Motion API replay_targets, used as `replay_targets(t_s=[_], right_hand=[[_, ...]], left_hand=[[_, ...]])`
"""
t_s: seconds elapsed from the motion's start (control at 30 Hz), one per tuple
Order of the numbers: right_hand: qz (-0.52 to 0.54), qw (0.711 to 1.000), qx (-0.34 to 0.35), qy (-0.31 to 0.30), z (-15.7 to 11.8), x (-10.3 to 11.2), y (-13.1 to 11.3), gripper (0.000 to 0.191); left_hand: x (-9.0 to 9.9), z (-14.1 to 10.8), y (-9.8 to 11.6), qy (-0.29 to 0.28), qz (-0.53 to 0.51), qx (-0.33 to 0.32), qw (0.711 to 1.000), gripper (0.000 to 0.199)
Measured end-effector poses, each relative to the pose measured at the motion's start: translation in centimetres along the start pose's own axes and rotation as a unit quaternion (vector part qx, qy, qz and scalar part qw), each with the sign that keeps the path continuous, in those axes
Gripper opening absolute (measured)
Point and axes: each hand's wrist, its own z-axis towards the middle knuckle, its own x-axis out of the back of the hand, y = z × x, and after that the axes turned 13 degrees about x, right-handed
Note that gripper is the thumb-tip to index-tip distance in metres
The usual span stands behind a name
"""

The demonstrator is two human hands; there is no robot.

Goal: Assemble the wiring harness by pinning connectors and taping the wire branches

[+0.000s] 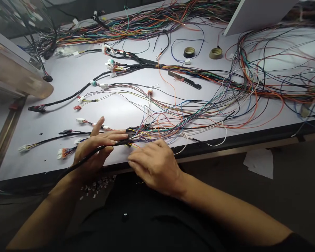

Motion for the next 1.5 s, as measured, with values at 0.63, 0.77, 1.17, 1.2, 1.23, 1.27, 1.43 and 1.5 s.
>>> replay_targets(t_s=[0.63, 0.77, 1.17, 1.2, 1.23, 1.27, 1.43, 1.5], right_hand=[[-0.188, 0.979, 0.069, 0.028, 1.9, -2.2, 2.5, 0.022], [-0.086, 0.994, 0.007, 0.064, 1.8, -2.2, 3.1, 0.014], [0.120, 0.973, -0.189, 0.064, 2.6, -2.1, 3.4, 0.018], [0.133, 0.971, -0.191, 0.064, 2.6, -2.1, 3.5, 0.018], [0.145, 0.968, -0.194, 0.059, 2.6, -2.0, 3.6, 0.018], [0.155, 0.967, -0.198, 0.050, 2.7, -1.8, 3.8, 0.018], [0.184, 0.961, -0.191, -0.081, 3.5, 1.2, 5.0, 0.018], [0.188, 0.957, -0.141, -0.168, 4.0, 2.9, 5.1, 0.043]], left_hand=[[-2.7, -0.9, -0.4, 0.154, -0.224, 0.292, 0.917, 0.019], [-2.8, -1.4, -0.8, 0.150, -0.225, 0.303, 0.914, 0.020], [-4.0, -1.5, 0.3, 0.102, -0.325, 0.342, 0.876, 0.015], [-3.9, -1.5, 0.4, 0.104, -0.310, 0.339, 0.882, 0.012], [-3.9, -1.4, 0.5, 0.100, -0.299, 0.335, 0.888, 0.011], [-3.8, -1.4, 0.5, 0.094, -0.291, 0.331, 0.893, 0.010], [-3.6, -1.2, 0.4, 0.085, -0.306, 0.339, 0.886, 0.014], [-3.7, -1.1, 0.4, 0.092, -0.324, 0.343, 0.877, 0.015]])
